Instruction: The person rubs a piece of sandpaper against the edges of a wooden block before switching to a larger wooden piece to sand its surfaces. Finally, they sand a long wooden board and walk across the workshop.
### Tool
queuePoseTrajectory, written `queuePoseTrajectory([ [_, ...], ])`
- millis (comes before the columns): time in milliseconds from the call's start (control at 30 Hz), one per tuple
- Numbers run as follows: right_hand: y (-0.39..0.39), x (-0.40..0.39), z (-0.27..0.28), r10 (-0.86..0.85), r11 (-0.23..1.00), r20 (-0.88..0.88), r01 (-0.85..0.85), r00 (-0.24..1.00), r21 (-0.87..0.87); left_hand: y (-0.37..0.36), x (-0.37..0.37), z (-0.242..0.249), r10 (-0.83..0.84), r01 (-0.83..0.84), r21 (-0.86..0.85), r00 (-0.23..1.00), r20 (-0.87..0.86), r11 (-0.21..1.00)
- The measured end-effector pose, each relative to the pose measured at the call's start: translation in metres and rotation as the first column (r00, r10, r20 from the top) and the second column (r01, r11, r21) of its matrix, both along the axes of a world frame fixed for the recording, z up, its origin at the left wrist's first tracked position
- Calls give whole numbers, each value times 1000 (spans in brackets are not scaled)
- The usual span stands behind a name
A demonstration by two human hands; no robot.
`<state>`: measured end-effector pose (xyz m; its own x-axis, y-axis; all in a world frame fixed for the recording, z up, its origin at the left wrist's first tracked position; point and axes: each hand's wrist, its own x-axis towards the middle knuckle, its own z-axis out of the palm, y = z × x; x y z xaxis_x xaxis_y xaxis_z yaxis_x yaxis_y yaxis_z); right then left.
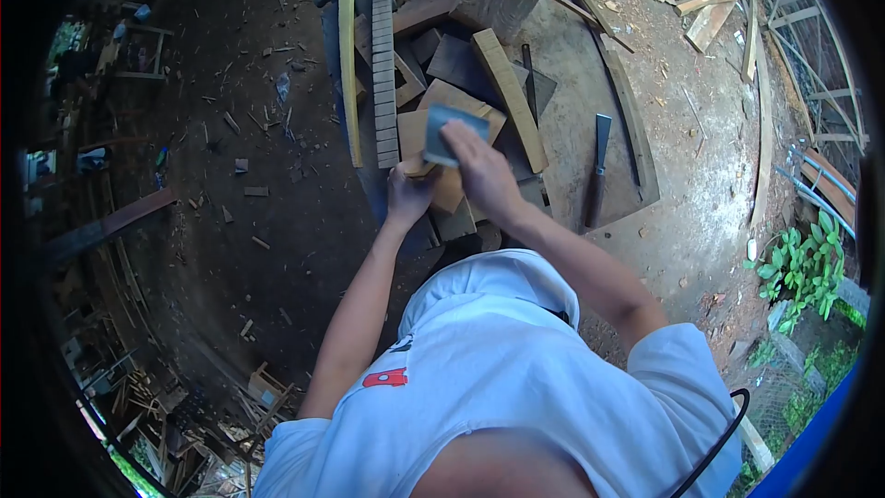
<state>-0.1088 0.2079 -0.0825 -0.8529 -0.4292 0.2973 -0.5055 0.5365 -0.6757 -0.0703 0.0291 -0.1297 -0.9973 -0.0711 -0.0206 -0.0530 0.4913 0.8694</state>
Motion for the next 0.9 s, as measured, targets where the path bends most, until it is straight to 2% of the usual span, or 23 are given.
queuePoseTrajectory([
  [33, -9, 14, 19, 59, 998, -33, -60, 998, -24, -4, 6, -12, -14, 16, 23, 996, -85, 1000],
  [67, -11, 23, 39, 147, 988, -23, -148, 989, -43, -3, 4, -9, -23, 24, 21, 996, -81, 999],
  [133, -3, 14, 28, 143, 988, -90, -147, 986, -42, -1, -3, 7, -28, 29, 22, 1000, -11, 999],
  [200, 14, -13, -17, -107, 994, 74, 108, 992, -7, 4, -4, 14, -28, 27, 21, 999, 22, 999],
  [267, 28, -41, -61, -208, 978, 46, 209, 977, -6, 6, -5, 15, 40, -38, -27, 997, 66, 999],
  [300, 29, -46, -56, -218, 976, 47, 219, 975, -15, 6, -6, 16, 31, -28, -35, 997, 65, 999],
  [367, 39, -53, -37, -154, 985, 350, 170, 924, -17, 13, -6, 19, 110, -120, 98, 989, 102, 988],
  [400, 40, -55, -36, -159, 984, 350, 176, 923, -18, 19, -6, 21, 149, -168, 162, 981, 125, 972],
  [467, 41, -59, -37, -132, 969, 467, 212, 874, -123, 47, -1, 38, 284, -307, 177, 948, 144, 935],
  [500, 38, -55, -40, -143, 966, 470, 225, 871, -124, 55, 2, 42, 269, -306, 205, 944, 190, 930],
  [533, 32, -49, -43, -113, 955, 413, 214, 904, -207, 60, 2, 43, 256, -294, 207, 947, 194, 933],
  [567, 26, -44, -45, -86, 939, 347, 193, 934, -286, 65, 0, 45, 221, -245, 215, 966, 132, 945],
  [600, 19, -39, -43, -130, 931, 335, 231, 933, -281, 69, -3, 49, 188, -198, 221, 980, 64, 955],
  [633, 16, -35, -28, -131, 938, 443, 256, 887, -235, 63, -4, 66, 49, -78, 261, 992, 117, 962],
  [667, 13, -29, -13, -131, 943, 545, 274, 828, -190, 59, -9, 72, 42, -71, 258, 993, 113, 964],
  [700, 4, -13, 3, -88, 935, 393, 212, 915, -284, 56, -12, 76, 21, -126, 495, 977, 211, 860],
  [733, -5, 6, 17, -53, 922, 226, 134, 973, -364, 51, -14, 78, -24, -199, 691, 954, 300, 695],
  [767, -9, 19, 26, -38, 908, 290, 154, 956, -390, 42, -15, 70, -105, -51, 577, 967, 234, 815],
  [800, -11, 21, 31, -22, 894, 347, 173, 938, -413, 44, -17, 70, -109, -40, 579, 970, 220, 814],
  [867, -3, 7, 17, 22, 896, 303, 115, 953, -428, 51, -12, 67, 21, -277, 711, 938, 347, 646],
  [900, -2, -7, -1, -40, 912, 270, 146, 962, -383, 56, -15, 74, 39, -321, 733, 927, 373, 600],
])
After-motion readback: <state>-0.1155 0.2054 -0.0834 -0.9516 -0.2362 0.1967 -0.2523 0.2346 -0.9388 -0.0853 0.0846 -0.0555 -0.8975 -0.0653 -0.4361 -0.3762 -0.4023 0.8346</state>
